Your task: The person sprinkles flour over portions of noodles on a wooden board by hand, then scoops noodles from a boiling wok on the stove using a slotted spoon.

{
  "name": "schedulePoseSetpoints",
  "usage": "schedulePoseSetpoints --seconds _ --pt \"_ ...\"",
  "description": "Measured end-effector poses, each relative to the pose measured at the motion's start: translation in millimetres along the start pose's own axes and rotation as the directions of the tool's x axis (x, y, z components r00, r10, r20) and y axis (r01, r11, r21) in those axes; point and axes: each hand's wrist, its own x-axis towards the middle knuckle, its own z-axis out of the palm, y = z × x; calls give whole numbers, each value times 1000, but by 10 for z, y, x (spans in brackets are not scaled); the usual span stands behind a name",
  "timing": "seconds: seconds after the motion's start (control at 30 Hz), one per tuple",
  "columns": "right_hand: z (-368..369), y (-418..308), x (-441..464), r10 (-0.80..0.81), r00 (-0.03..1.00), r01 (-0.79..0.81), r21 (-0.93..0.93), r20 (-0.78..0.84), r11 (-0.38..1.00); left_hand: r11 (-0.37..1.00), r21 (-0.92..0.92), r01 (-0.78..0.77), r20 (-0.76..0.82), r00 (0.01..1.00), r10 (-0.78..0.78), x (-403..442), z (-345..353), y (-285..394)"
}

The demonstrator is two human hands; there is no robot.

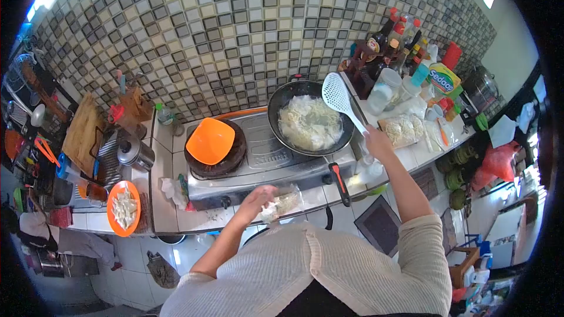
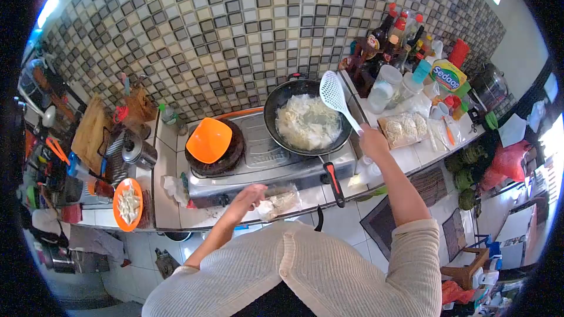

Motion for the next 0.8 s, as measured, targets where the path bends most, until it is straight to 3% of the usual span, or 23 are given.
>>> schedulePoseSetpoints --seconds 0.07,0.1,0.13,0.17,0.23,0.3,0.37,0.47,0.53,0.57,0.63,0.67,0.73,0.8 --pt "228 292 131 -100 984 144 336 -145 931 998 -63 30 -95 995 -36 -45 -280 -44" --pt "195 283 127 -100 985 144 336 -144 931 995 -92 48 -144 988 -61 -46 -412 -73" --pt "105 250 86 20 984 -131 650 175 749 995 -89 50 -143 988 -63 -51 -522 -75" --pt "35 194 35 14 869 -448 775 494 445 993 -115 35 -173 983 -55 -54 -626 -66" --pt "73 88 -16 32 852 -494 782 523 379 991 -136 20 -195 980 -47 -23 -822 -24" --pt "211 199 47 -6 722 -678 709 692 195 993 -116 -31 -204 979 6 26 -963 18" --pt "418 313 163 -24 715 -685 707 699 176 990 -139 -31 -212 977 1 95 -1063 32" --pt "574 321 276 56 729 -679 712 682 176 973 -224 -54 -213 977 5 194 -1145 143" --pt "615 191 308 225 795 -592 643 563 485 978 -203 -42 -169 986 7 274 -1174 207" --pt "712 221 345 229 795 -595 646 562 479 981 -190 -25 -156 988 -5 313 -1187 229" --pt "924 244 445 304 888 -443 470 345 764 984 -176 -36 -144 990 10 361 -1210 308" --pt "974 258 479 307 886 -447 470 346 761 985 -167 -48 -138 990 25 382 -1228 338" --pt "1009 208 500 119 993 -117 230 7 966 985 -163 -49 -129 991 28 437 -1274 354" --pt "1000 213 484 107 994 -104 283 3 954 985 -164 -45 -119 993 25 470 -1306 363"
